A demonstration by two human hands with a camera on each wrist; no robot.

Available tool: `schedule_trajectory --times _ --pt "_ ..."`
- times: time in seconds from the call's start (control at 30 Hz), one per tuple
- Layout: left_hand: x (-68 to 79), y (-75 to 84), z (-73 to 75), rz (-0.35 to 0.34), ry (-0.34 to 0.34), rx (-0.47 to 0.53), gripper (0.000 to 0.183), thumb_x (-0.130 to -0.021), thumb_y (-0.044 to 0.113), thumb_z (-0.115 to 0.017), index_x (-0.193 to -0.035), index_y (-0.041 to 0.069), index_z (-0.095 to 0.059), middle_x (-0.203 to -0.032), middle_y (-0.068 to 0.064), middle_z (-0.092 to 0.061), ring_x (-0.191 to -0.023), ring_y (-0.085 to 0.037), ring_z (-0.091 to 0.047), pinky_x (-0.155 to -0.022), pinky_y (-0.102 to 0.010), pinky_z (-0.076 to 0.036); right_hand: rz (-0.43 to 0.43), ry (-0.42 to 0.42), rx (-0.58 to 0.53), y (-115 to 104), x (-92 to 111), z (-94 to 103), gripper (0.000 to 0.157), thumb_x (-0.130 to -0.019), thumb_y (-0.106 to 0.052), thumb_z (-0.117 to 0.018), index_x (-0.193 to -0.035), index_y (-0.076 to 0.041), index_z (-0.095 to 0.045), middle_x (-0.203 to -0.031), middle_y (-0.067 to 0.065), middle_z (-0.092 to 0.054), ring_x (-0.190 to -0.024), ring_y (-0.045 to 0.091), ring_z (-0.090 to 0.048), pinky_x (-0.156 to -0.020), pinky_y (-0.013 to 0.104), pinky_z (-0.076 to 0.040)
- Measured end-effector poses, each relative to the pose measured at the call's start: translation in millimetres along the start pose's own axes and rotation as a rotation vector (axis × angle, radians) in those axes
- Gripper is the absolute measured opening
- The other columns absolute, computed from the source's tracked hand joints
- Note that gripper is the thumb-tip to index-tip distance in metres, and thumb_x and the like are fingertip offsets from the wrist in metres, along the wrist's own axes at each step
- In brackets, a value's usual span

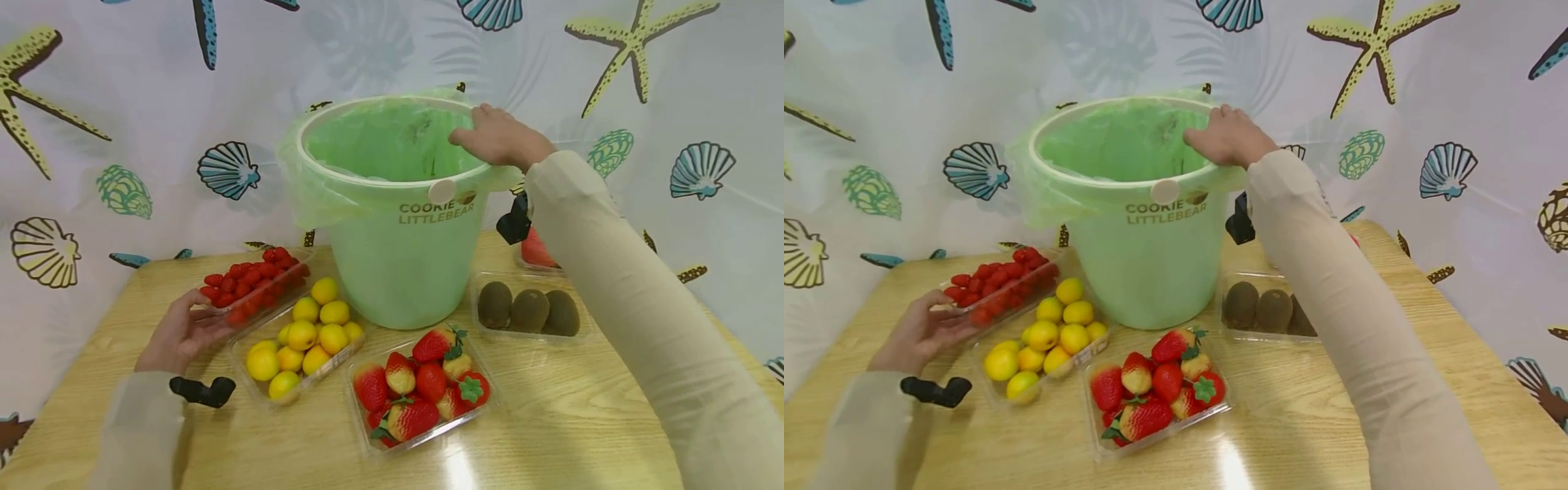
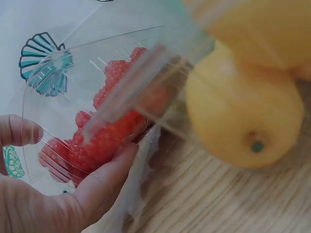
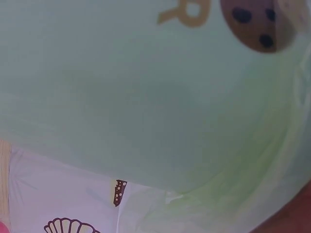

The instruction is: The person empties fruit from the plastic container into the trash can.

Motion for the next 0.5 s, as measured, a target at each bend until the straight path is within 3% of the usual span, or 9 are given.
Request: schedule_trajectory --times 0.2,0.37,0.5 --pt "10.5 8.8 4.1 -0.042 -0.021 0.057 0.027 -0.090 0.012 -0.045 -0.113 0.015 -0.033 -0.107 -0.006 -0.037 -0.085 -0.025 -0.055 -0.088 -0.044 -0.045 -0.006 -0.016 0.005 -1.6 1.3 -1.0 0.074 -0.091 -0.045 -0.023 -0.141 0.000 0.007 -0.148 0.015 0.011 -0.136 0.030 0.009 -0.111 0.045 -0.001" --pt "19.4 19.4 -2.3 -0.044 -0.055 0.145 0.034 -0.091 0.012 -0.044 -0.119 0.019 -0.027 -0.116 0.000 -0.032 -0.095 -0.026 -0.050 -0.095 -0.044 -0.038 -0.013 -0.018 0.007 -1.1 1.3 -1.3 0.074 -0.091 -0.045 -0.023 -0.141 0.000 0.007 -0.148 0.014 0.012 -0.136 0.030 0.009 -0.111 0.045 -0.001" --pt "29.6 34.7 -9.7 -0.068 -0.052 0.150 0.036 -0.090 0.010 -0.042 -0.119 0.023 -0.026 -0.118 0.002 -0.029 -0.099 -0.027 -0.049 -0.094 -0.046 -0.038 -0.011 -0.014 0.003 -1.0 0.9 -1.1 0.074 -0.091 -0.045 -0.024 -0.141 0.000 0.007 -0.148 0.015 0.011 -0.136 0.031 0.009 -0.111 0.045 -0.001"
Point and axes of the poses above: each hand's wrist, its own x-axis away from the middle knuckle, its own z-axis out of the back of the hand, y = z × x, the point moved 8 cm from there along -x, towards the middle knuckle
